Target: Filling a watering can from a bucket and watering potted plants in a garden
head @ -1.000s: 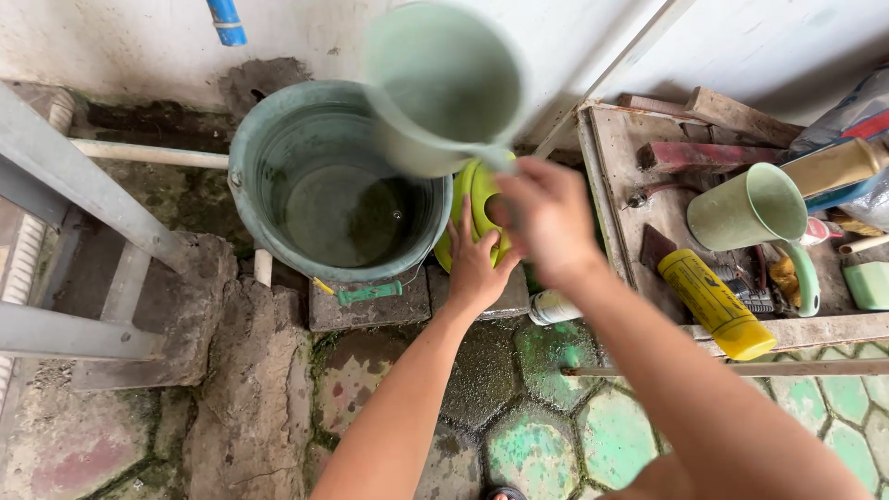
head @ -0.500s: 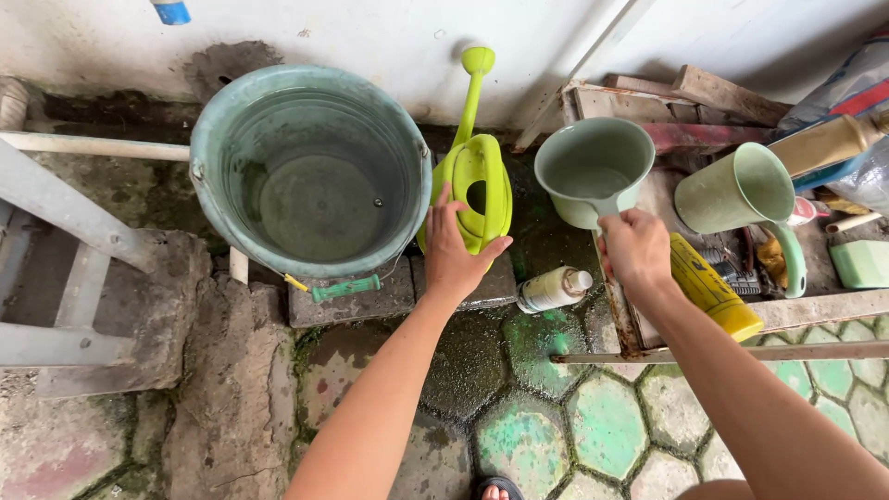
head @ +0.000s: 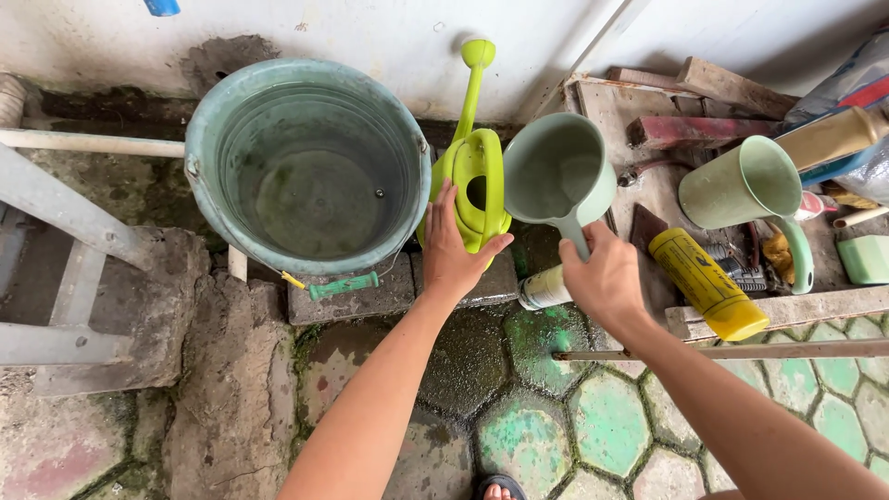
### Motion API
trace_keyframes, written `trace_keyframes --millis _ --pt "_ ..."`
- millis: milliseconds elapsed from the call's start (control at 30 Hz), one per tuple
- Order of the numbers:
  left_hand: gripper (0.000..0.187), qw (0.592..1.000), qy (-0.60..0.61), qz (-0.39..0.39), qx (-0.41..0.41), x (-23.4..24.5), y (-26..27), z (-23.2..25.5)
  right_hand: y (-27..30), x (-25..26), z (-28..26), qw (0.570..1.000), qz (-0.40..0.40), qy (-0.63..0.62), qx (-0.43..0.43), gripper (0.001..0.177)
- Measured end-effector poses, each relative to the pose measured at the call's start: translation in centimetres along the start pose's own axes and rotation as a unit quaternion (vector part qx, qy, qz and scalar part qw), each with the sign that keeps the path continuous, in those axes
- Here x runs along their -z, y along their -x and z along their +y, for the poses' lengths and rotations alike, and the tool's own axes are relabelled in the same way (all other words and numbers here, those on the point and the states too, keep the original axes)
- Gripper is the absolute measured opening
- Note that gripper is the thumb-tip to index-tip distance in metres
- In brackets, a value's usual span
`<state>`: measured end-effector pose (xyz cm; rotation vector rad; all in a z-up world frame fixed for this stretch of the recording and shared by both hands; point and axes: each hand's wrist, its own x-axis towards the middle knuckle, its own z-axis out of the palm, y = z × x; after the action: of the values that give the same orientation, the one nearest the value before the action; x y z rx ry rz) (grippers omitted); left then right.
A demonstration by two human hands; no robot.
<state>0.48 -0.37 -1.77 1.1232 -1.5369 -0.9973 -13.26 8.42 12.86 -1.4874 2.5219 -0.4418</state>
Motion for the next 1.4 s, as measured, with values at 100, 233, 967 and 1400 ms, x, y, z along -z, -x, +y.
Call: trace_keyframes --millis 100,233,967,1400 --pt "0.109 1.000 0.006 0.003 -0.012 0.1 0.4 -0.6 0.5 -1.4 -0.2 1.000 0.023 0.006 0.020 0.029" --pt "0.109 1.000 0.000 -0.009 -0.001 0.2 0.3 -0.7 -0.3 -2.6 0.5 0.998 0.041 0.030 0.029 0.029" --pt "0.108 1.000 0.003 -0.011 -0.002 0.1 0.2 -1.0 1.1 -2.4 -1.5 0.995 0.043 0.023 0.084 0.013" --pt "0.105 0.999 -0.006 0.013 -0.042 -0.8 0.1 -2.0 0.5 -2.6 -3.5 0.951 0.113 0.035 0.284 0.013"
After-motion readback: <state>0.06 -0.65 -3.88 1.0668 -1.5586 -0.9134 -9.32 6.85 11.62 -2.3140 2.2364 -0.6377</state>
